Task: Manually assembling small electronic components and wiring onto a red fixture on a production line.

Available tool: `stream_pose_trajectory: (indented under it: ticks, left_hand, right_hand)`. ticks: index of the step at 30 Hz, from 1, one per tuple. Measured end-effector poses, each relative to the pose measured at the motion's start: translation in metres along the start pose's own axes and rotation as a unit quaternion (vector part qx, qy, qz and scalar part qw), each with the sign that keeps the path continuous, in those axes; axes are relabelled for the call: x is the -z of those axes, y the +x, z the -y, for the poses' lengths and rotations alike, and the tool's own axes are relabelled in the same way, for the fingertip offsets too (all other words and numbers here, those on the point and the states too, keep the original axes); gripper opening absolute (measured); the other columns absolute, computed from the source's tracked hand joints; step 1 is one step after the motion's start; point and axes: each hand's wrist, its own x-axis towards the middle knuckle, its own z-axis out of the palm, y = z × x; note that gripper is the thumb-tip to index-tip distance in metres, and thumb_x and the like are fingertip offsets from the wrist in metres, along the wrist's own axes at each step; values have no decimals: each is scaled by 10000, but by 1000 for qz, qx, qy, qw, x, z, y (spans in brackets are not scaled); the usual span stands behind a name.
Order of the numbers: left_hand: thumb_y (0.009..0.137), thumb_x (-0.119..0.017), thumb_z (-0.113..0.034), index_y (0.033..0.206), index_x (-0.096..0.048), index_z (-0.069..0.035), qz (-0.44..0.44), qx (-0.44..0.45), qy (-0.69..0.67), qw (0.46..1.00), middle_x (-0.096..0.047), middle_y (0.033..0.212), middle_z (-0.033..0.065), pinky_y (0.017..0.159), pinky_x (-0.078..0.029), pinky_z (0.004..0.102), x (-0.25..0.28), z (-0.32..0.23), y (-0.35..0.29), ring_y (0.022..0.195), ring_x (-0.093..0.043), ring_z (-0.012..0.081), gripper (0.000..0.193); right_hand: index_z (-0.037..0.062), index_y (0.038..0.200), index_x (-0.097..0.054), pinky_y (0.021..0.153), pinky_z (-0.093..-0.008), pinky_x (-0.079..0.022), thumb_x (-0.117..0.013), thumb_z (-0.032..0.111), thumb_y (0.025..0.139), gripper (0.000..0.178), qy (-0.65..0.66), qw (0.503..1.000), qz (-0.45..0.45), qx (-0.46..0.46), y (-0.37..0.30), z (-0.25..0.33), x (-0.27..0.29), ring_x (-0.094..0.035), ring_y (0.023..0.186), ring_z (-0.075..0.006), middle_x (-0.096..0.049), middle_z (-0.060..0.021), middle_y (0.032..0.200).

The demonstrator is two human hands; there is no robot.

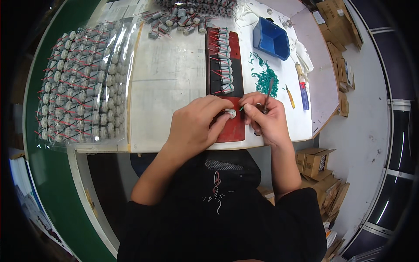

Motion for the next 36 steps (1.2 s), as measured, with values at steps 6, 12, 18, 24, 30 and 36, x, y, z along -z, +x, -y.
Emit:
stream_pose_trajectory:
  ticks: [6,12,18,24,30,36]
  left_hand:
    - [831,-795,-86,942,-756,-53,1,93,-110,990,-730,933,54,624,-518,274,-7,1,-2,729,-676,158,123]
    - [819,-764,-175,885,-752,-106,-9,140,-129,982,-723,908,15,644,-554,328,-12,1,-3,758,-712,221,96]
    - [821,-760,-191,884,-751,-108,4,176,-119,977,-724,906,16,652,-549,340,-11,-1,-1,765,-711,231,104]
    - [827,-761,-197,883,-745,-108,9,180,-118,976,-722,907,21,659,-549,347,-9,-2,-2,772,-712,242,106]
    - [827,-785,-125,903,-747,-59,4,169,-132,977,-718,893,18,578,-455,273,-10,0,-3,663,-597,123,108]
    - [837,-765,-189,888,-731,-101,13,174,-121,977,-714,896,26,646,-546,341,-7,-2,-1,758,-707,240,108]
  right_hand:
    - [-23,1003,-709,598,-240,-491,-763,116,966,153,-56,996,58,-41,8,4,0,-627,693,-94,-704,-40,873]
    - [-26,984,-705,667,-247,-516,-767,62,949,113,-93,991,101,-8,12,2,2,-623,730,-98,-697,-39,875]
    - [-44,989,-700,691,-259,-535,-751,19,943,93,-114,986,118,-1,14,2,3,-630,773,-114,-699,-82,1011]
    - [-39,999,-691,676,-256,-523,-742,16,952,89,-104,988,114,0,13,2,0,-620,748,-98,-696,-56,950]
    - [-37,1011,-687,663,-251,-518,-738,12,956,89,-115,988,99,5,11,2,-4,-616,731,-88,-695,-41,910]
    - [-35,1015,-684,642,-239,-514,-725,6,965,77,-134,987,89,18,9,2,-6,-612,718,-78,-696,-37,898]
